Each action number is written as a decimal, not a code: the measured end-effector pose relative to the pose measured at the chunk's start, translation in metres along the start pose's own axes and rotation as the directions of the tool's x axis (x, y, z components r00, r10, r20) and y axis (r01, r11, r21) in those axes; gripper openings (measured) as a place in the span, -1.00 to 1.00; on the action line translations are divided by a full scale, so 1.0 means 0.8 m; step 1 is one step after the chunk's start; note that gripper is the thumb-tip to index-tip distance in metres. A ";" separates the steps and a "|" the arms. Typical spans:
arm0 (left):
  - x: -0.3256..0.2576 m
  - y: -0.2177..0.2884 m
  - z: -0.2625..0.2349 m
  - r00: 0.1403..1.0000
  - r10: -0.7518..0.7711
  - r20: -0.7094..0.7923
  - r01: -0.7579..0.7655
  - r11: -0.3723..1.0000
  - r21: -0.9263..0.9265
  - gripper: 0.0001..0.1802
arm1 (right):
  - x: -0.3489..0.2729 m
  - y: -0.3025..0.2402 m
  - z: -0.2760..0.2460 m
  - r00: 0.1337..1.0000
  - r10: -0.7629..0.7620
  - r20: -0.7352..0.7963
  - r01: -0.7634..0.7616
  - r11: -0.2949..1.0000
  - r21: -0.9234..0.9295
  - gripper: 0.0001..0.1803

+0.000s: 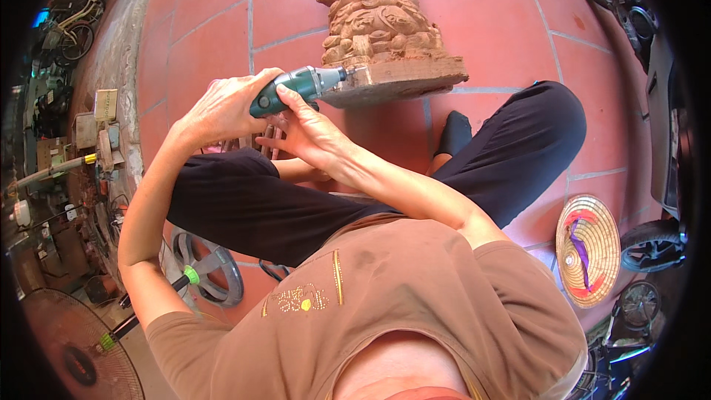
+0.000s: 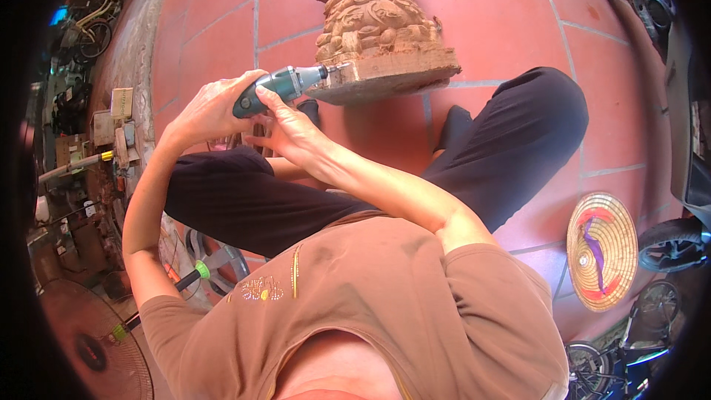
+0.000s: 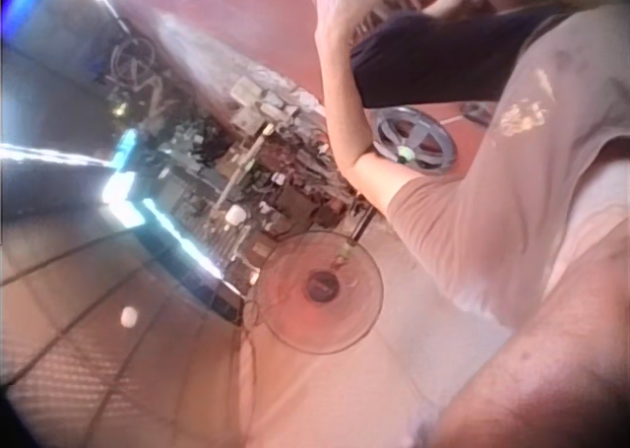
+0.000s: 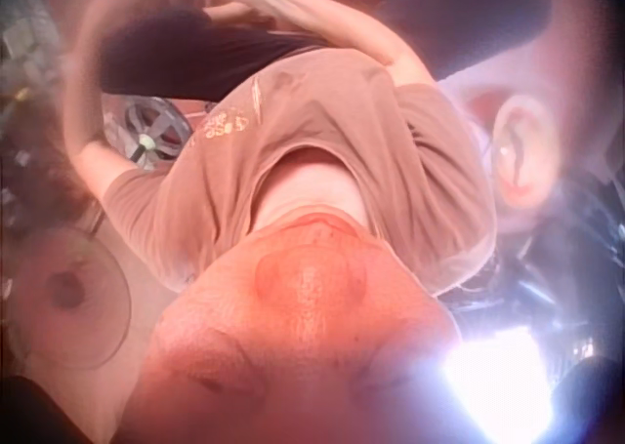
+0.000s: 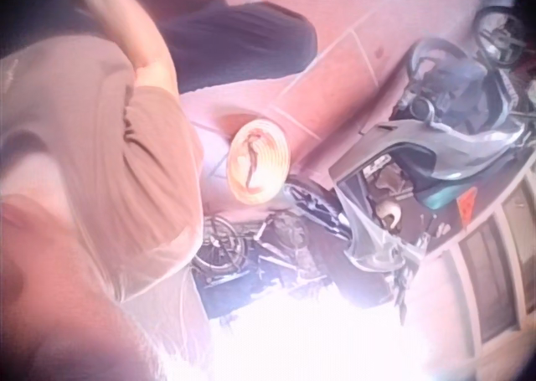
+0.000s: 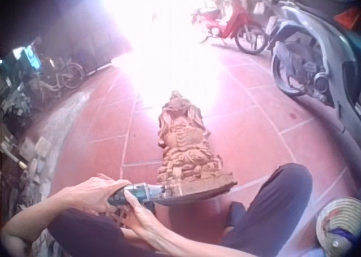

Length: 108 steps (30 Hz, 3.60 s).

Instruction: The person uses a handheld rotary tool to carve details into a wooden sculpture placed on a small stool. They hold the tool with both hands and carefully shape the surface of the wood, generating sawdust as they work.

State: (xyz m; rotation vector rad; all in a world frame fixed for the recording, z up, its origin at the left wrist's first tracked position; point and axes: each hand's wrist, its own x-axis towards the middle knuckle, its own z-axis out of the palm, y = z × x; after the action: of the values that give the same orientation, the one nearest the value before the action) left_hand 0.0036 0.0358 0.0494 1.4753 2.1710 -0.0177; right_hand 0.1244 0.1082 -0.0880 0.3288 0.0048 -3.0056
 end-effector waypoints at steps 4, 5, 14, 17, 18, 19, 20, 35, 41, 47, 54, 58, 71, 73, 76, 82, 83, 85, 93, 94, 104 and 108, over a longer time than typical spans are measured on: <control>0.006 0.001 0.007 0.997 -0.043 0.058 0.043 0.999 0.003 -0.27 | -0.005 0.003 -0.012 0.999 0.025 -0.038 -0.023 0.999 0.046 -0.61; 0.006 0.000 0.009 0.997 -0.051 0.066 0.051 0.999 0.008 -0.26 | -0.005 0.003 -0.014 0.999 0.030 -0.029 -0.029 0.999 0.041 -0.61; 0.014 -0.007 0.010 0.995 -0.035 0.093 0.024 0.993 0.118 -0.22 | 0.000 0.005 -0.018 0.998 0.030 -0.055 -0.025 0.996 0.083 -0.64; 0.015 -0.008 0.010 0.997 -0.010 0.082 0.000 0.992 0.123 -0.21 | 0.000 0.005 -0.020 0.998 0.030 -0.052 -0.025 0.995 0.092 -0.65; 0.016 -0.008 0.010 0.997 -0.004 0.076 -0.006 0.993 0.121 -0.21 | 0.000 0.004 -0.019 0.998 0.029 -0.052 -0.024 0.995 0.094 -0.65; 0.017 -0.008 0.011 0.996 -0.009 0.085 -0.001 0.993 0.119 -0.21 | 0.000 0.004 -0.019 0.998 0.028 -0.051 -0.023 0.995 0.095 -0.64; 0.020 -0.008 0.011 0.996 -0.014 0.093 0.003 0.993 0.120 -0.21 | 0.000 0.003 -0.021 0.998 0.029 -0.054 -0.024 0.995 0.099 -0.64; 0.028 -0.013 0.014 0.996 -0.009 0.092 -0.006 0.987 0.160 -0.20 | 0.005 0.001 -0.031 0.999 0.019 -0.042 -0.016 0.996 0.085 -0.59; 0.027 -0.019 0.020 0.998 0.061 0.023 -0.064 0.989 0.135 -0.21 | 0.005 -0.001 -0.030 0.999 0.009 -0.041 -0.006 0.997 0.076 -0.60; 0.031 -0.019 0.018 0.998 0.052 0.018 -0.054 0.985 0.162 -0.21 | 0.009 -0.003 -0.033 0.999 0.015 -0.044 -0.012 0.996 0.083 -0.61; 0.033 -0.025 0.019 0.998 0.067 0.008 -0.068 0.978 0.198 -0.21 | 0.012 -0.007 -0.030 0.999 0.012 -0.038 -0.009 0.996 0.084 -0.64; 0.035 -0.026 0.018 0.999 0.049 0.016 -0.051 0.978 0.203 -0.21 | 0.018 -0.007 -0.035 0.998 0.022 -0.051 -0.017 0.995 0.093 -0.64; 0.041 -0.027 0.014 0.999 0.045 0.019 -0.047 0.980 0.196 -0.23 | 0.023 -0.014 -0.030 0.998 0.010 -0.059 -0.005 0.996 0.088 -0.64; 0.041 -0.028 0.014 0.999 0.049 0.017 -0.051 0.978 0.203 -0.23 | 0.024 -0.015 -0.031 0.998 0.016 -0.066 -0.010 0.996 0.090 -0.64; 0.042 -0.029 0.013 0.999 0.037 0.021 -0.040 0.979 0.198 -0.21 | 0.025 -0.016 -0.029 0.998 0.008 -0.063 -0.002 0.996 0.087 -0.64; 0.044 -0.030 0.013 1.000 0.021 0.018 -0.024 0.979 0.205 -0.21 | 0.027 -0.018 -0.029 0.998 -0.007 -0.065 0.013 0.996 0.085 -0.67; 0.044 -0.031 0.013 0.999 0.032 0.014 -0.034 0.978 0.206 -0.23 | 0.028 -0.018 -0.028 0.998 -0.008 -0.066 0.013 0.997 0.082 -0.67; 0.044 -0.032 0.012 0.999 0.049 0.003 -0.048 0.977 0.208 -0.24 | 0.030 -0.021 -0.028 0.998 -0.009 -0.065 0.014 0.997 0.076 -0.68; 0.046 -0.024 0.004 0.999 0.032 0.026 -0.036 0.976 0.212 -0.24 | 0.030 -0.022 -0.026 0.998 -0.008 -0.066 0.013 0.996 0.088 -0.72; 0.046 -0.022 0.004 0.999 0.031 0.022 -0.035 0.974 0.223 -0.24 | 0.029 -0.022 -0.025 0.998 -0.004 -0.070 0.011 0.996 0.090 -0.72; 0.038 0.001 -0.015 1.000 0.009 -0.022 -0.002 0.951 0.310 -0.18 | 0.021 -0.028 -0.011 0.999 -0.029 0.037 0.026 0.996 0.087 -0.71; 0.038 0.020 -0.029 0.999 -0.032 -0.011 0.034 0.929 0.369 -0.15 | 0.017 -0.031 -0.004 0.993 -0.040 0.107 0.030 0.995 0.097 -0.72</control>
State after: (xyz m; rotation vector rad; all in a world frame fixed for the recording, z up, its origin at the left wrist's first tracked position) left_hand -0.0005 0.0752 0.0609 1.6358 2.2850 -0.4594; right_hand 0.1090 0.1313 -0.0947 0.1753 -0.1443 -3.0605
